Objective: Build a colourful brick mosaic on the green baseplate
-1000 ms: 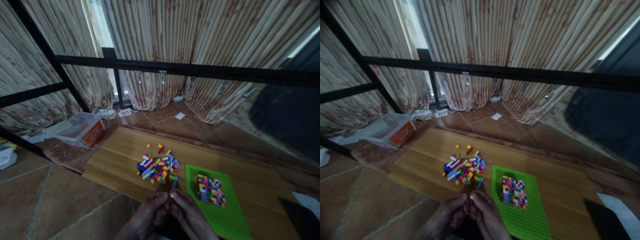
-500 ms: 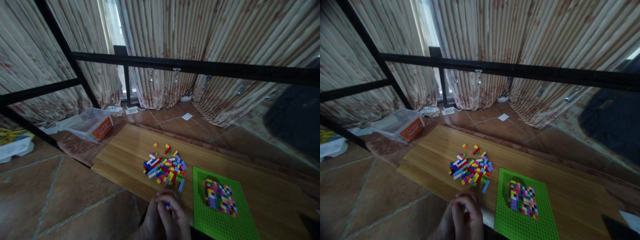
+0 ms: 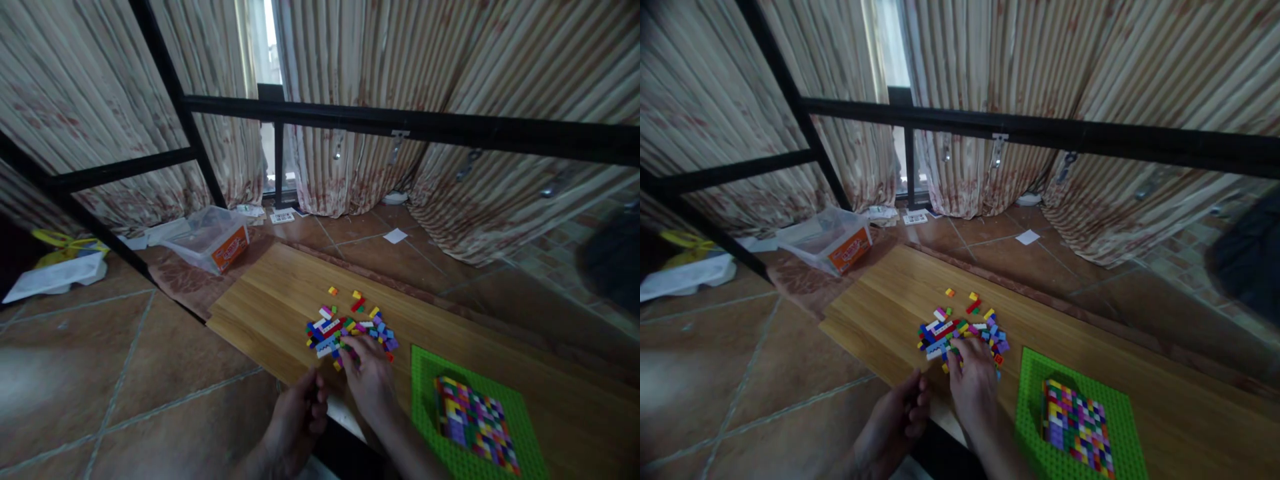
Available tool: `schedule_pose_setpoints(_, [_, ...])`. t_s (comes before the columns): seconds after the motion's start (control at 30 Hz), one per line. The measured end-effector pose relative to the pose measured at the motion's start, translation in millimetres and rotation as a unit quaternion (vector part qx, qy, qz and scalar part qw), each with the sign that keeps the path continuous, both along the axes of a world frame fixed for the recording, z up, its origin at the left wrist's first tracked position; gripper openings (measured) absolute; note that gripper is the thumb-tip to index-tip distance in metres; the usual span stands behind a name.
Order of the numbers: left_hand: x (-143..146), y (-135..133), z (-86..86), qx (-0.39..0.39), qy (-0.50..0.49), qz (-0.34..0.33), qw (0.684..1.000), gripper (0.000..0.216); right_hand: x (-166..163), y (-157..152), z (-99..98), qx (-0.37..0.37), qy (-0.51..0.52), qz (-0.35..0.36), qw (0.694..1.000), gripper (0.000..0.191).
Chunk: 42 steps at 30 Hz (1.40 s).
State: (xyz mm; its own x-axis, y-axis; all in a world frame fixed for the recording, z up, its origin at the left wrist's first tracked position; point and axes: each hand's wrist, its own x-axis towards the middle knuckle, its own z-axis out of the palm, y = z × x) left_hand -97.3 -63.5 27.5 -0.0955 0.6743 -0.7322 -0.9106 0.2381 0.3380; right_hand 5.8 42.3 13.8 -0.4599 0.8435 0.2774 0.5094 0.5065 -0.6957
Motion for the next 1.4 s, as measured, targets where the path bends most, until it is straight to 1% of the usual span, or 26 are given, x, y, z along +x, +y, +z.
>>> schedule_pose_setpoints(0.07, [-9.2, -0.3, 0.5, 0.002, 0.029, 0.001, 1.0, 0.023, -5.6, 5.9, -7.9, 0.039, -0.027, 0.014, 0.999, 0.018])
schedule_pose_setpoints(0.17, [-22.2, 2.8, 0.7, 0.008, 0.075, 0.002, 0.997, 0.023, -6.6, 11.4, -14.0, 0.072, -0.057, 0.016, 0.996, 0.019])
schedule_pose_setpoints(0.33, [-42.9, 10.4, 0.8, 0.009, 0.192, 0.014, 0.981, 0.034, -6.9, 18.5, -9.6, 0.105, -0.068, -0.007, 0.992, 0.021])
schedule_pose_setpoints(0.37, [-45.6, 11.7, 0.6, 0.01, 0.213, 0.018, 0.977, 0.037, -10.7, 18.4, -7.1, 0.104, -0.063, 0.003, 0.993, 0.023])
schedule_pose_setpoints(0.43, [-48.1, 14.0, -0.2, 0.013, 0.238, 0.016, 0.971, 0.042, -22.8, 17.5, -1.2, 0.094, -0.057, 0.045, 0.993, 0.025])
schedule_pose_setpoints(0.53, [-45.5, 17.0, -2.1, 0.02, 0.249, -0.013, 0.968, 0.047, -45.8, 19.3, 7.7, 0.081, -0.075, 0.124, 0.986, 0.027])
schedule_pose_setpoints(0.63, [-40.0, 18.4, -3.9, 0.025, 0.254, -0.05, 0.966, 0.048, -62.6, 29.2, 12.3, 0.085, -0.125, 0.195, 0.969, 0.028])
schedule_pose_setpoints(0.73, [-36.1, 17.7, -3.7, 0.026, 0.264, -0.07, 0.962, 0.046, -68.2, 41.7, 12.2, 0.101, -0.172, 0.232, 0.952, 0.027])
schedule_pose_setpoints(0.83, [-35.1, 16.1, -1.9, 0.036, 0.265, -0.074, 0.961, 0.048, -67.2, 48.6, 11.3, 0.105, -0.193, 0.254, 0.942, 0.025])
schedule_pose_setpoints(0.93, [-36.5, 15.4, -1.8, 0.032, 0.262, -0.065, 0.962, 0.048, -64.9, 49.6, 10.8, 0.084, -0.183, 0.263, 0.943, 0.022])
schedule_pose_setpoints(1.07, [-41.4, 15.4, -6.4, 0.021, 0.269, -0.043, 0.962, 0.047, -63.5, 50.0, 9.8, 0.048, -0.16, 0.268, 0.949, 0.015])
schedule_pose_setpoints(1.17, [-45.2, 16.0, -9.1, 0.027, 0.278, -0.039, 0.96, 0.047, -63.0, 50.5, 11.9, 0.025, -0.136, 0.261, 0.956, 0.013])
schedule_pose_setpoints(1.23, [-46.7, 16.8, -7.6, 0.032, 0.288, -0.044, 0.956, 0.047, -62.1, 48.9, 16.6, 0.003, -0.111, 0.246, 0.963, 0.012])
schedule_pose_setpoints(1.3, [-47.3, 17.4, -2.9, 0.039, 0.305, -0.048, 0.95, 0.045, -59.4, 44.5, 23.5, -0.046, -0.075, 0.233, 0.968, 0.01])
schedule_pose_setpoints(1.4, [-45.9, 16.5, 7.4, 0.062, 0.337, -0.06, 0.938, 0.039, -50.1, 30.4, 33.6, -0.158, -0.004, 0.221, 0.962, 0.009])
